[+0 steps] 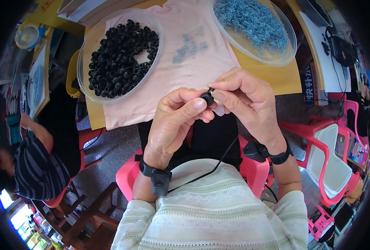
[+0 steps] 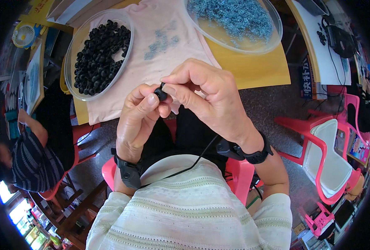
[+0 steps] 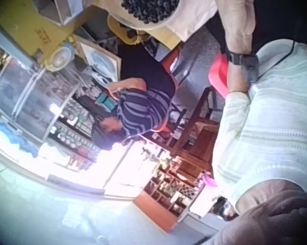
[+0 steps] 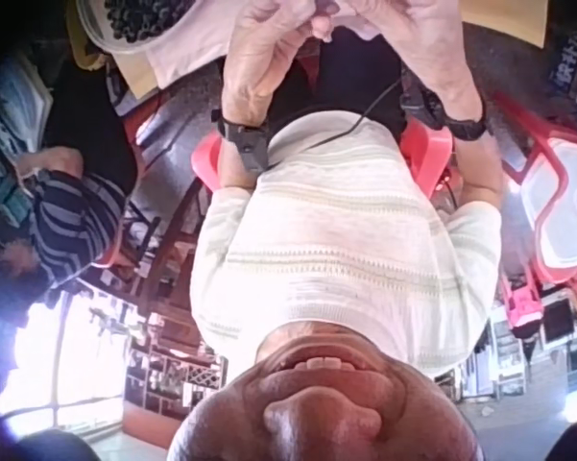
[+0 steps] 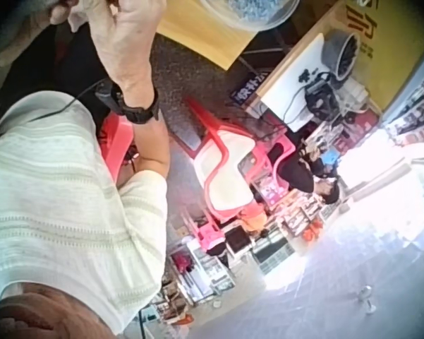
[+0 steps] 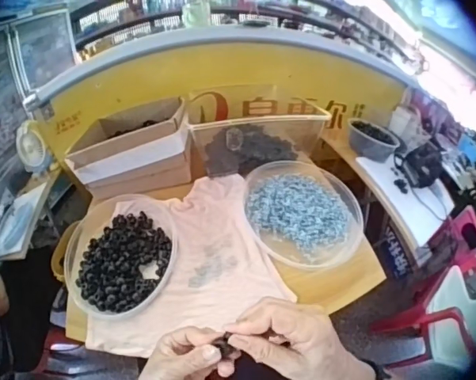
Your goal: Manually assembling small plastic inserts into black plastic housings at a workstation.
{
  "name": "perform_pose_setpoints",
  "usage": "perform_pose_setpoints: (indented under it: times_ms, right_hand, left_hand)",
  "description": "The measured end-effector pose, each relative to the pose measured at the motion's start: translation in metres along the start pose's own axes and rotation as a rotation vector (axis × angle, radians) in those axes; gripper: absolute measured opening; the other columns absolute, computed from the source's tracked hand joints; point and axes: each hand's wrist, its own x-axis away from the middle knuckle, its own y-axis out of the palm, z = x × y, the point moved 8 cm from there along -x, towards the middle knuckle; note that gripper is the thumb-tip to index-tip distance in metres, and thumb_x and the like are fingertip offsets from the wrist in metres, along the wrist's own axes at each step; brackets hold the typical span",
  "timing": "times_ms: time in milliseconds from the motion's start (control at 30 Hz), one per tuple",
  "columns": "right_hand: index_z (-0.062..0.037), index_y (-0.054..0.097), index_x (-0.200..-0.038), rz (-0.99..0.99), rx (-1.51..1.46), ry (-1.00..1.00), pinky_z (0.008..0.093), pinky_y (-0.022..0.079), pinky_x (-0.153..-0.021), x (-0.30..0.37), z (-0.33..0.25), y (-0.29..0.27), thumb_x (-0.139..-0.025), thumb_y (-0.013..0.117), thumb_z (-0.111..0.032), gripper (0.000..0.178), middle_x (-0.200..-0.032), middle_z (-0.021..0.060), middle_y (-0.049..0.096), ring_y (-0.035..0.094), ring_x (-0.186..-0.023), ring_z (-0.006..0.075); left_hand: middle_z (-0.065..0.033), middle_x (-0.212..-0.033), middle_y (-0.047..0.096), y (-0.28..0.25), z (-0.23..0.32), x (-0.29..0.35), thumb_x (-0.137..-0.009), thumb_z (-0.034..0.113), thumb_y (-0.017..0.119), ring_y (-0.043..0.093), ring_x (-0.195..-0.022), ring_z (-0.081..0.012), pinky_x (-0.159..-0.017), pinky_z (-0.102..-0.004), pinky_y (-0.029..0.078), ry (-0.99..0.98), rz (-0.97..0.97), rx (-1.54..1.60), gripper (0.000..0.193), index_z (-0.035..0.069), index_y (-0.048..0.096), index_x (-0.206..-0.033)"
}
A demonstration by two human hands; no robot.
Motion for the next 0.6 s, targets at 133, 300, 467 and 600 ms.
perform_pose_setpoints:
  times_ms: [133,300,467,600]
  right_hand:
    - [0.0029,0.065,-0.101,0.001,0.256,-0.114,0.0218,0.053,-0.061,-0.001,-0.014,0.001,-0.089,0.065,0.004,0.012,-0.086,0.0069,0.064,0.066,-0.069,0.0100]
    - [0.0007,0.065,-0.102,0.001,0.441,-0.213,0.0247,0.055,-0.062,0.001,-0.027,0.006,-0.080,0.074,0.001,0.024,-0.090,0.0084,0.063,0.065,-0.070,0.0141]
    - [-0.0008,0.062,-0.103,-0.019,0.520,-0.278,0.0276,0.056,-0.063,0.002,-0.030,0.011,-0.072,0.077,0.002,0.035,-0.092,0.0081,0.060,0.063,-0.074,0.0178]
    - [-0.0008,0.061,-0.100,-0.014,0.563,-0.288,0.0279,0.054,-0.060,0.004,-0.030,0.010,-0.069,0.076,0.004,0.035,-0.089,0.0080,0.059,0.060,-0.072,0.0185]
  left_hand:
    - [-0.0127,-0.096,0.070,-0.005,-0.005,0.000,-0.093,0.005,0.066,0.070,-0.081,-0.0183,-0.076,-0.0302,0.059,0.008,0.034,-0.037,0.016,0.001,0.067,-0.108]
    - [-0.0131,-0.103,0.070,0.001,-0.005,0.002,-0.094,0.007,0.064,0.069,-0.095,-0.0217,-0.088,-0.0363,0.055,-0.021,0.014,0.031,0.012,0.003,0.066,-0.106]
    - [-0.0133,-0.109,0.070,0.008,-0.010,0.001,-0.095,0.007,0.063,0.066,-0.108,-0.0246,-0.099,-0.0417,0.050,-0.089,-0.069,0.091,0.011,0.007,0.066,-0.105]
    - [-0.0136,-0.108,0.070,0.004,-0.015,0.003,-0.094,0.006,0.063,0.066,-0.106,-0.0248,-0.097,-0.0401,0.051,-0.145,-0.020,0.098,0.009,0.007,0.068,-0.101]
